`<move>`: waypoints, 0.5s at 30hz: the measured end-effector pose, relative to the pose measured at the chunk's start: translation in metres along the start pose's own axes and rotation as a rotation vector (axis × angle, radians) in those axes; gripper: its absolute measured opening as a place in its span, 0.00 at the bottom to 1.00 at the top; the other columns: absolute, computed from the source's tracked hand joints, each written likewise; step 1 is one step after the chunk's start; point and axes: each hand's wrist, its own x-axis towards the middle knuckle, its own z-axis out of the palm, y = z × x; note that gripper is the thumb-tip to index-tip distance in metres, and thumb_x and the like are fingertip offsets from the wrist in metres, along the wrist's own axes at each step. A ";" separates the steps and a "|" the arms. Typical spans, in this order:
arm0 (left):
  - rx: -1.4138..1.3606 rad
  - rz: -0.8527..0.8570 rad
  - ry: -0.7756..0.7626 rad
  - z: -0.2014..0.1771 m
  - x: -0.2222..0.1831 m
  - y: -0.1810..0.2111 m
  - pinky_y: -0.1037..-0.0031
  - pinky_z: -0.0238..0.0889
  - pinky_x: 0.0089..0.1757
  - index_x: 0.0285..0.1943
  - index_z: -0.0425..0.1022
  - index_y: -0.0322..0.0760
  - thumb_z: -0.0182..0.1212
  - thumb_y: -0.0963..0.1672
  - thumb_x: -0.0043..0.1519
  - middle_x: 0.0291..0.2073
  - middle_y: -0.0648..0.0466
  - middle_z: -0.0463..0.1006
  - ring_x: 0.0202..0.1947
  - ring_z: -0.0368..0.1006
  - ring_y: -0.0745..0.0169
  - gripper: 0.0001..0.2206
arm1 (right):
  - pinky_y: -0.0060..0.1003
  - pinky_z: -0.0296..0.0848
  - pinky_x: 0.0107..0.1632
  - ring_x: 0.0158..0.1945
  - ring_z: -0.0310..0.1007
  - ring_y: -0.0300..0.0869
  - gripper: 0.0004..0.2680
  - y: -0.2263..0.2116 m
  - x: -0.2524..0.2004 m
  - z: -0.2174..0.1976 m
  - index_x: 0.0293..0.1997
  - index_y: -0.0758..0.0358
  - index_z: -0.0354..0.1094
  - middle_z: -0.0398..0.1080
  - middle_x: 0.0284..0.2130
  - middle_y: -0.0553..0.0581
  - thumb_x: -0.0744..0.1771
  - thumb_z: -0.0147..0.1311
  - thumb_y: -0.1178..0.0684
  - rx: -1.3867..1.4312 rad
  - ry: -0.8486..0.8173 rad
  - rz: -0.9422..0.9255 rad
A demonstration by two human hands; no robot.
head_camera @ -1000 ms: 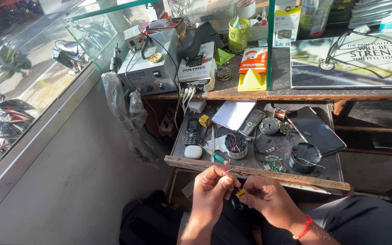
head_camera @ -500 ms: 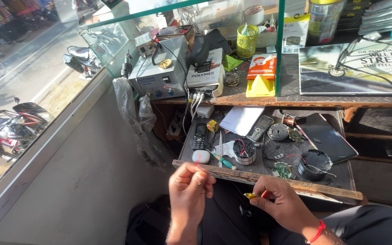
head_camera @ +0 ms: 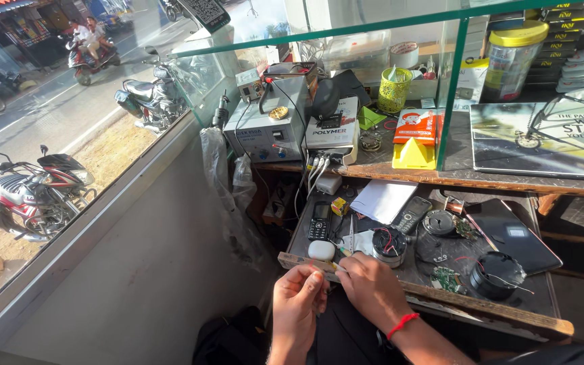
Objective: The person connects wires to a small circuit board by hand, twists them together, applies tape from a roll to the joint, and handles various disassembled electronic components on a workbench.
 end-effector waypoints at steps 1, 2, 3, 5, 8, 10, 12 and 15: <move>0.017 0.004 0.030 -0.011 0.000 0.002 0.80 0.59 0.25 0.37 0.77 0.30 0.62 0.40 0.63 0.26 0.54 0.78 0.21 0.67 0.72 0.04 | 0.48 0.75 0.38 0.34 0.77 0.56 0.06 0.001 0.009 0.008 0.36 0.63 0.74 0.76 0.30 0.60 0.64 0.57 0.52 -0.031 -0.021 0.023; 0.031 0.005 0.060 -0.021 -0.001 0.002 0.80 0.58 0.24 0.37 0.77 0.30 0.62 0.40 0.63 0.25 0.54 0.77 0.20 0.66 0.72 0.04 | 0.49 0.75 0.38 0.35 0.77 0.57 0.06 0.003 0.016 0.014 0.36 0.63 0.73 0.75 0.30 0.61 0.64 0.57 0.52 -0.066 -0.044 0.049; 0.033 0.003 0.085 -0.030 -0.002 0.002 0.80 0.58 0.24 0.37 0.77 0.30 0.63 0.40 0.63 0.25 0.54 0.77 0.20 0.66 0.72 0.04 | 0.50 0.75 0.38 0.35 0.77 0.58 0.06 0.004 0.022 0.019 0.36 0.63 0.73 0.75 0.30 0.62 0.65 0.56 0.52 -0.100 -0.067 0.075; 0.032 -0.005 0.127 -0.044 -0.003 0.000 0.80 0.56 0.23 0.37 0.77 0.29 0.63 0.40 0.62 0.25 0.54 0.77 0.19 0.66 0.72 0.04 | 0.50 0.75 0.39 0.36 0.77 0.58 0.08 0.006 0.034 0.024 0.41 0.66 0.71 0.76 0.31 0.63 0.67 0.55 0.51 -0.187 -0.132 0.182; 0.006 -0.041 0.175 -0.056 -0.001 -0.007 0.80 0.55 0.22 0.37 0.78 0.29 0.64 0.40 0.61 0.23 0.53 0.76 0.18 0.65 0.72 0.04 | 0.49 0.76 0.37 0.34 0.78 0.59 0.13 0.005 0.033 0.023 0.52 0.69 0.70 0.76 0.30 0.66 0.66 0.56 0.52 -0.145 -0.083 0.186; 0.063 -0.084 0.194 -0.062 0.001 -0.015 0.79 0.56 0.22 0.36 0.79 0.29 0.65 0.39 0.61 0.22 0.53 0.77 0.18 0.66 0.71 0.04 | 0.45 0.77 0.36 0.32 0.80 0.54 0.14 0.002 0.014 0.023 0.53 0.68 0.72 0.78 0.30 0.64 0.65 0.58 0.51 0.008 -0.051 0.203; 0.089 -0.109 0.176 -0.064 -0.001 -0.029 0.79 0.58 0.22 0.35 0.79 0.28 0.65 0.38 0.60 0.22 0.52 0.77 0.18 0.67 0.71 0.03 | 0.36 0.78 0.34 0.31 0.84 0.45 0.13 0.002 -0.020 0.021 0.49 0.65 0.77 0.82 0.30 0.60 0.64 0.60 0.50 0.225 -0.061 0.295; 0.081 -0.110 0.058 -0.049 -0.005 -0.062 0.79 0.60 0.22 0.35 0.80 0.28 0.64 0.37 0.59 0.23 0.52 0.79 0.19 0.69 0.71 0.01 | 0.33 0.79 0.32 0.29 0.76 0.37 0.12 0.011 -0.067 0.014 0.46 0.68 0.80 0.78 0.27 0.58 0.63 0.65 0.53 0.692 -0.202 0.723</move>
